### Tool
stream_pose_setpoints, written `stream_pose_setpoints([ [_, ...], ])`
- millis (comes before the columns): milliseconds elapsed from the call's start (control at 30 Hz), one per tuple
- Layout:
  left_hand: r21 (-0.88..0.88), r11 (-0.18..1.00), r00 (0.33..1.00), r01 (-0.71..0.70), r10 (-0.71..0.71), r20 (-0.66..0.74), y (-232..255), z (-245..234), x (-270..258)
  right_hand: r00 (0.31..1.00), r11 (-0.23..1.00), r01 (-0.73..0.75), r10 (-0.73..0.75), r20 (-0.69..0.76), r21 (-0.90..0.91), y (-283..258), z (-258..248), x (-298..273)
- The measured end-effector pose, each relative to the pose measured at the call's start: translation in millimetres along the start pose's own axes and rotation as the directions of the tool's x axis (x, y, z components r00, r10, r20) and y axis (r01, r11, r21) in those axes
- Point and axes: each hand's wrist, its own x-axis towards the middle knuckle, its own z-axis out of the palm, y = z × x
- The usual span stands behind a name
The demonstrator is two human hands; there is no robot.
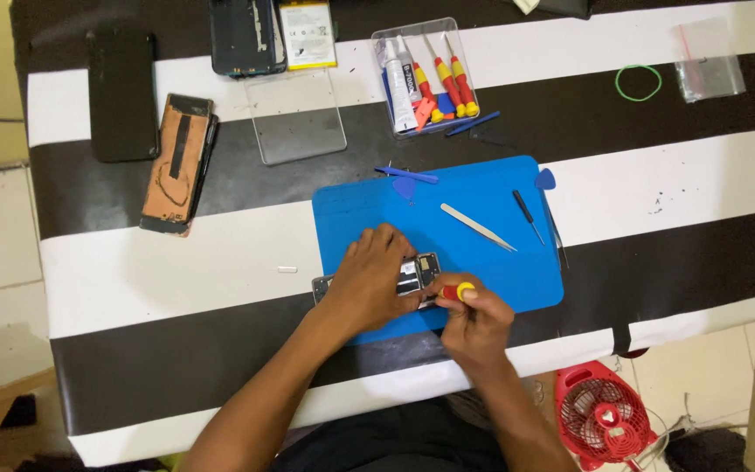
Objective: Removing internal components and screws from a smartphone during a repair process.
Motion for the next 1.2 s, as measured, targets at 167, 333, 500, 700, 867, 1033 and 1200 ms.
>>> stream_pose_setpoints([
  [167, -0.006, 1.000, 1.000, 0.015, -0.015, 0.007, 2.9, -2.2, -2.2, 0.999, 0.993, -0.028, 0.023, -0.045, -0.118, -14.4, 2.0, 2.8],
  [333, 0.031, 0.998, 0.998, -0.054, 0.052, 0.036, 12.1, -26.4, -11.8, 0.956, 0.969, -0.233, 0.243, -0.163, 0.077, -5.8, -9.3, 2.0],
  [500, 0.201, 0.970, 0.984, -0.133, 0.106, 0.142, 13.4, -24.9, -16.5, 0.862, 0.901, -0.353, 0.417, -0.286, 0.251, -5.7, -11.7, 0.9],
  [700, 0.190, 0.971, 0.982, -0.144, 0.117, 0.147, 8.4, -21.2, -8.5, 0.830, 0.865, -0.410, 0.485, -0.275, 0.288, -7.8, -12.8, 9.5],
  [867, 0.268, 0.958, 0.992, -0.102, 0.079, 0.097, 4.8, -37.9, -9.7, 0.815, 0.855, -0.424, 0.504, -0.286, 0.298, -10.6, -13.2, 12.8],
  [1033, 0.227, 0.970, 0.993, -0.090, 0.071, 0.091, 2.5, -45.3, -11.4, 0.814, 0.849, -0.436, 0.513, -0.272, 0.298, -10.0, -11.9, 16.1],
  [1200, 0.174, 0.981, 0.993, -0.086, 0.070, 0.096, -2.8, -41.3, -12.2, 0.811, 0.838, -0.457, 0.530, -0.246, 0.300, -11.8, -11.9, 15.2],
])
